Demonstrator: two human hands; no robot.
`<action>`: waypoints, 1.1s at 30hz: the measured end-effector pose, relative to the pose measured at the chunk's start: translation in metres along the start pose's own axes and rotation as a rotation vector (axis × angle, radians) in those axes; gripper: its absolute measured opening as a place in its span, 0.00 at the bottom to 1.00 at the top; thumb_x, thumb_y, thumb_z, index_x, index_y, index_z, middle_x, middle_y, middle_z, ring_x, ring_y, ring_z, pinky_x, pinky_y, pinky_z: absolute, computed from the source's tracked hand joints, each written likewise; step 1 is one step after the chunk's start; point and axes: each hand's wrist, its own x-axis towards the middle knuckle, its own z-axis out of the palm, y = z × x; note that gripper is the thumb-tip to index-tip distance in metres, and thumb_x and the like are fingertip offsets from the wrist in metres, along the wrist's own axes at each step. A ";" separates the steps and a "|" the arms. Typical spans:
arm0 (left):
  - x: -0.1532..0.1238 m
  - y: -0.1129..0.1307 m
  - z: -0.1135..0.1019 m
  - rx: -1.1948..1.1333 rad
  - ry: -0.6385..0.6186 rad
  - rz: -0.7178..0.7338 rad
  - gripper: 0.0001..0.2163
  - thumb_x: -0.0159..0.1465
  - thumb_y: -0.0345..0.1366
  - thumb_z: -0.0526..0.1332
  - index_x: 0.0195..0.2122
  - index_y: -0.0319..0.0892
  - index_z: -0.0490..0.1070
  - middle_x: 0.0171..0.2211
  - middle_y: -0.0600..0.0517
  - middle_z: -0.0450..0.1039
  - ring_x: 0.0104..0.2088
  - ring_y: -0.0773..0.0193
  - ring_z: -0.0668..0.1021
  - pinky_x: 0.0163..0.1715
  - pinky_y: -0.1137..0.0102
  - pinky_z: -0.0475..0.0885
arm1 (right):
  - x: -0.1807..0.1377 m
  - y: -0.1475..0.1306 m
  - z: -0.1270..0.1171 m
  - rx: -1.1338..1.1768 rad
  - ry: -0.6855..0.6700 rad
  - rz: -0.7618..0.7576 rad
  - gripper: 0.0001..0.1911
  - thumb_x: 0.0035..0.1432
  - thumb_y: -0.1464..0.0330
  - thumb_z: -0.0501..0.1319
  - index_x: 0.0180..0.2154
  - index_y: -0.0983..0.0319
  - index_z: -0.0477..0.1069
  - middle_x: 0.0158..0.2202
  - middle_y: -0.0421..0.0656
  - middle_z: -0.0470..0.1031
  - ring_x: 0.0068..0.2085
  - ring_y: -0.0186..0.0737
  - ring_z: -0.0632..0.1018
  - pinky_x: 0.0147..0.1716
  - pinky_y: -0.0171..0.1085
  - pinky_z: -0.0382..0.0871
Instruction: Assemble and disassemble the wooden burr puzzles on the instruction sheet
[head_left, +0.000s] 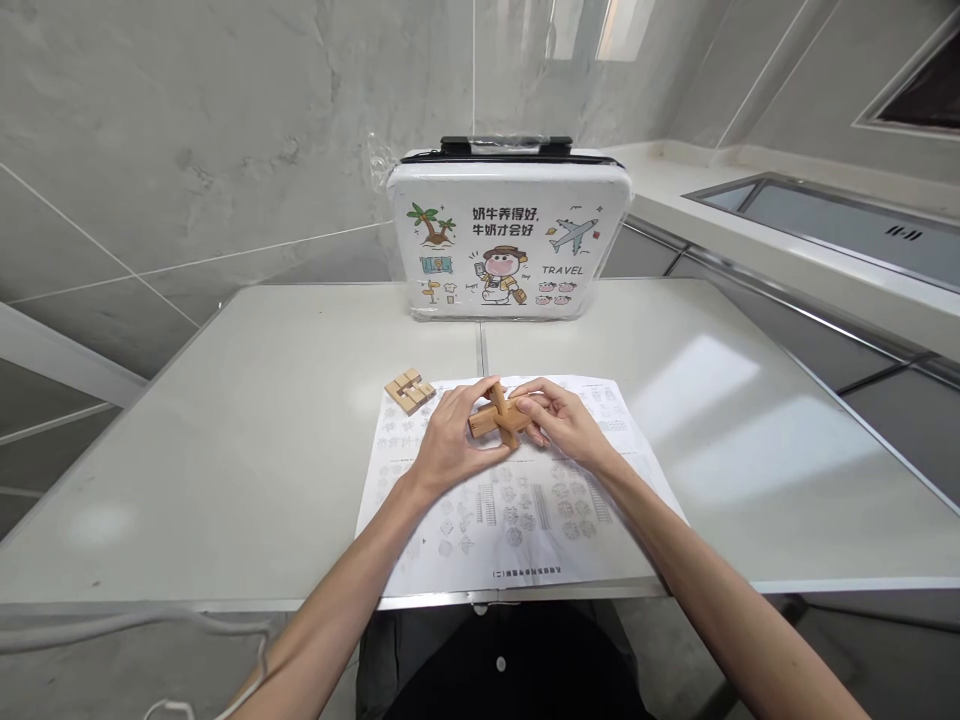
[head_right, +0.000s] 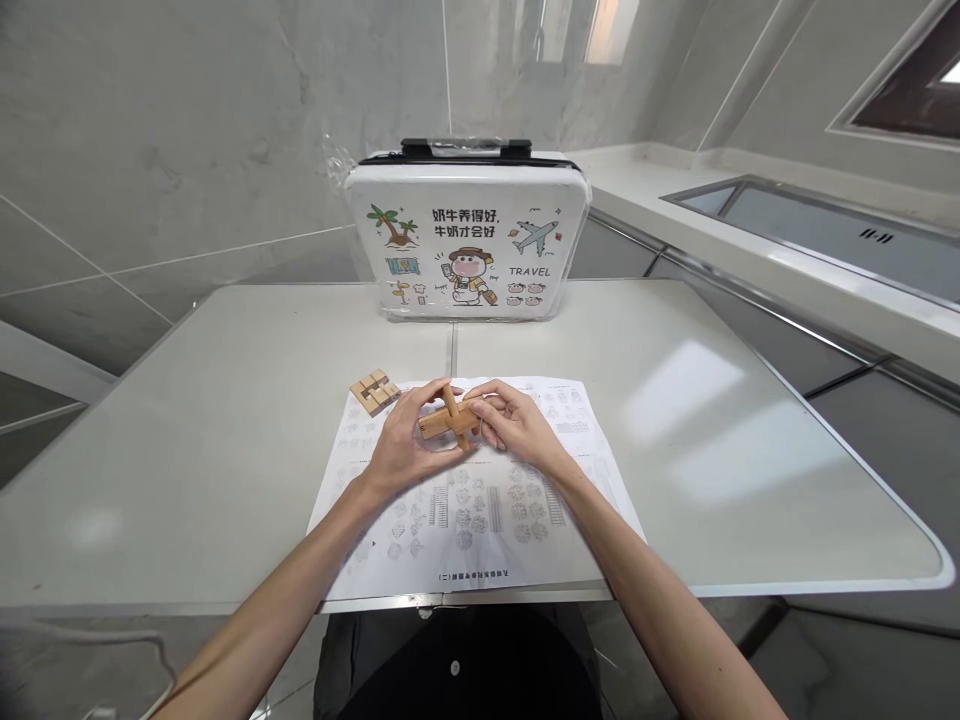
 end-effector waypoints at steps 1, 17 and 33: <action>0.000 0.000 0.000 0.002 0.008 -0.004 0.39 0.58 0.34 0.75 0.69 0.52 0.61 0.56 0.47 0.80 0.53 0.51 0.82 0.55 0.55 0.76 | 0.000 0.000 0.001 0.003 0.008 0.003 0.16 0.68 0.53 0.66 0.46 0.58 0.76 0.21 0.33 0.69 0.19 0.31 0.66 0.20 0.33 0.61; 0.002 -0.002 -0.004 -0.334 -0.103 -0.374 0.61 0.47 0.48 0.84 0.76 0.56 0.49 0.72 0.41 0.63 0.67 0.41 0.72 0.66 0.45 0.68 | -0.001 -0.003 0.009 -0.055 0.115 -0.074 0.15 0.68 0.53 0.67 0.46 0.57 0.74 0.25 0.36 0.77 0.23 0.37 0.77 0.26 0.38 0.74; 0.004 -0.008 -0.005 -0.475 -0.082 -0.514 0.42 0.52 0.40 0.80 0.66 0.47 0.66 0.63 0.39 0.75 0.65 0.44 0.76 0.66 0.46 0.70 | -0.001 0.005 0.003 -0.172 0.021 -0.094 0.15 0.72 0.54 0.62 0.48 0.57 0.71 0.37 0.44 0.84 0.32 0.42 0.82 0.36 0.43 0.78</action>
